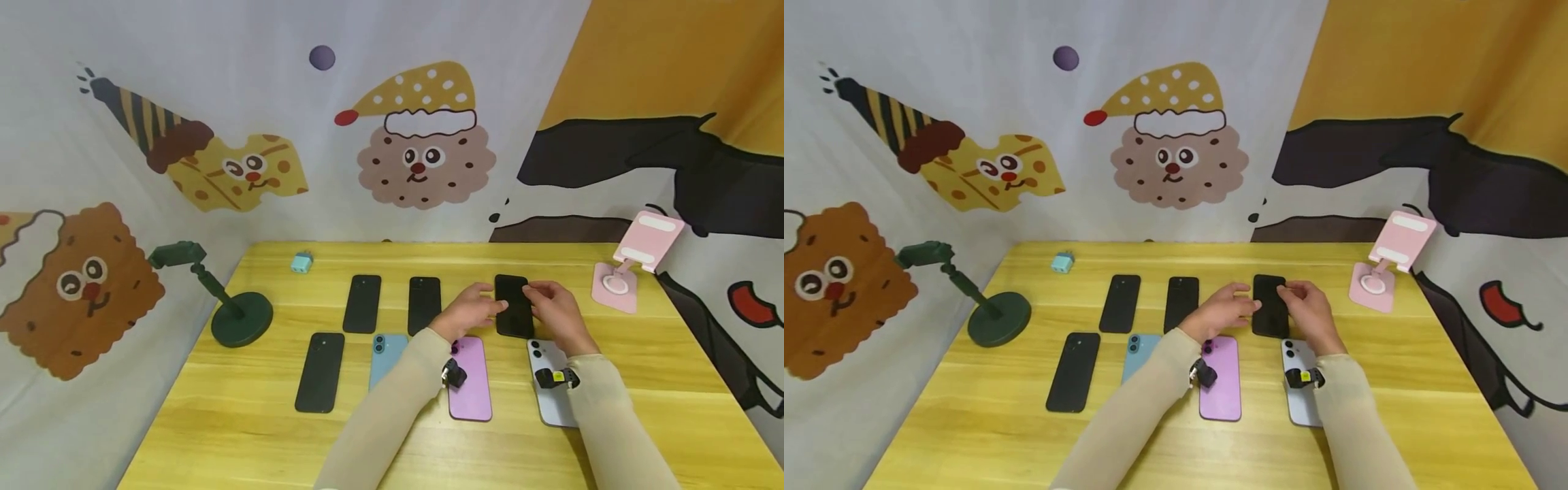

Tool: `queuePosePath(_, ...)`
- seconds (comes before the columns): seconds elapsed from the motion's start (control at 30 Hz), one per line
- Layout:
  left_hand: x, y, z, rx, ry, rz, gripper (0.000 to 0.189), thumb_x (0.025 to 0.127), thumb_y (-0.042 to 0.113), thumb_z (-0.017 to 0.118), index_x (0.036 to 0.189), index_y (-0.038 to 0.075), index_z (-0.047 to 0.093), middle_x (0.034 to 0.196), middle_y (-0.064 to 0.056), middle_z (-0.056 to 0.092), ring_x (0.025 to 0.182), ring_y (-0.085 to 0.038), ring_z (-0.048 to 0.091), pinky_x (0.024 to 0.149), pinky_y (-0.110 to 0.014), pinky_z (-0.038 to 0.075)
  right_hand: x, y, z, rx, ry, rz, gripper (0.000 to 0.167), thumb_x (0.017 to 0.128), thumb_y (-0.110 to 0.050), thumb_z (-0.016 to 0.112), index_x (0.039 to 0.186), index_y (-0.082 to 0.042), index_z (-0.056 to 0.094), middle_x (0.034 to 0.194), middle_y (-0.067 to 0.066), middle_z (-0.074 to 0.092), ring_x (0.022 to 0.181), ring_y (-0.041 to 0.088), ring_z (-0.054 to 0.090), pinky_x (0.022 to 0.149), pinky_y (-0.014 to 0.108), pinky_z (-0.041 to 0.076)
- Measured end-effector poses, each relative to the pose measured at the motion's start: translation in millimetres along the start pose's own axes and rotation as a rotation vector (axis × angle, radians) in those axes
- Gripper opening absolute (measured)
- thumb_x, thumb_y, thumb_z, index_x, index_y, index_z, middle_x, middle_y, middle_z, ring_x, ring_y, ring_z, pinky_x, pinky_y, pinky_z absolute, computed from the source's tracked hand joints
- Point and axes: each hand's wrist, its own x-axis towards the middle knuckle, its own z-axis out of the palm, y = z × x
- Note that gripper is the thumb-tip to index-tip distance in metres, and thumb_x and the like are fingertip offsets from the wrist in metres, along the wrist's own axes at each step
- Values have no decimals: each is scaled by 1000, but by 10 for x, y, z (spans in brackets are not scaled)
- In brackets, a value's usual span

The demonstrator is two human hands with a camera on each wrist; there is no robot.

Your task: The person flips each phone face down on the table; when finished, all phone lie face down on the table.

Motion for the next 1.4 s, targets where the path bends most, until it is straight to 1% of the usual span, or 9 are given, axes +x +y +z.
queuePosePath(0.33, 1, -16, 8, -122, 159, -19, 59, 97, 16, 77, 150, 3, 54, 123, -14, 74, 122, -34, 69, 108, -48, 55, 14, -22, 32, 99, -48, 22, 64, 110, -40, 54, 154, 5, 43, 154, 28, 47, 134, 37, 55, 90, 20, 59)
queuePosePath(0.43, 0, -18, 4, -162, 169, -19, 57, 97, 12, 76, 149, 2, 55, 123, -15, 75, 120, -33, 71, 106, -50, 57, 3, -35, 49, 85, -63, 5, 63, 110, -39, 54, 155, 4, 43, 154, 28, 48, 132, 36, 57, 88, 18, 58)
queuePosePath(0.57, 4, -1, 5, -242, 143, 0, 56, 98, 7, 72, 150, -2, 53, 128, -21, 74, 121, -34, 71, 103, -52, 58, -10, -84, 108, 49, -84, -25, 62, 110, -39, 55, 154, 4, 46, 151, 28, 51, 124, 35, 61, 87, 23, 59)
queuePosePath(0.7, 18, 12, 24, -299, 110, 24, 46, 99, 1, 67, 144, -5, 59, 129, -24, 72, 123, -36, 70, 101, -49, 59, -22, -121, 180, 28, -123, -39, 62, 110, -39, 56, 155, 4, 46, 150, 27, 52, 128, 35, 60, 95, 30, 59)
queuePosePath(0.87, 27, 19, 41, -337, 55, 28, 40, 99, -6, 61, 139, -2, 65, 119, -16, 73, 116, -31, 70, 101, -47, 60, -26, -135, 222, -18, -156, -64, 64, 109, -40, 57, 155, 3, 47, 149, 27, 55, 122, 34, 62, 90, 28, 59)
queuePosePath(1.03, 13, 30, 47, -305, -15, 29, 51, 98, -9, 57, 144, 9, 65, 116, -10, 74, 116, -29, 70, 102, -55, 57, -8, -145, 201, -50, -173, -90, 68, 109, -43, 58, 155, 4, 45, 145, 30, 56, 115, 30, 67, 81, 25, 61)
queuePosePath(1.17, 1, 27, 43, -264, -55, 22, 51, 99, -4, 57, 145, 15, 65, 131, -12, 70, 130, -33, 64, 105, -62, 54, 4, -164, 156, -40, -189, -105, 66, 110, -39, 56, 156, 6, 42, 139, 34, 57, 104, 29, 74, 76, 31, 65)
queuePosePath(1.3, 6, 10, 42, -222, -65, 18, 45, 100, 1, 59, 142, 14, 68, 145, -12, 64, 140, -33, 58, 108, -64, 51, -5, -185, 116, -10, -199, -117, 61, 111, -30, 56, 155, 10, 41, 138, 37, 58, 92, 28, 77, 72, 38, 66)
queuePosePath(1.4, 12, 20, 33, -183, -47, 24, 41, 100, 5, 61, 139, 15, 70, 142, -10, 67, 136, -30, 61, 109, -64, 51, -28, -223, 90, -10, -188, -118, 58, 111, -26, 56, 153, 11, 42, 138, 38, 58, 90, 28, 77, 71, 38, 66)
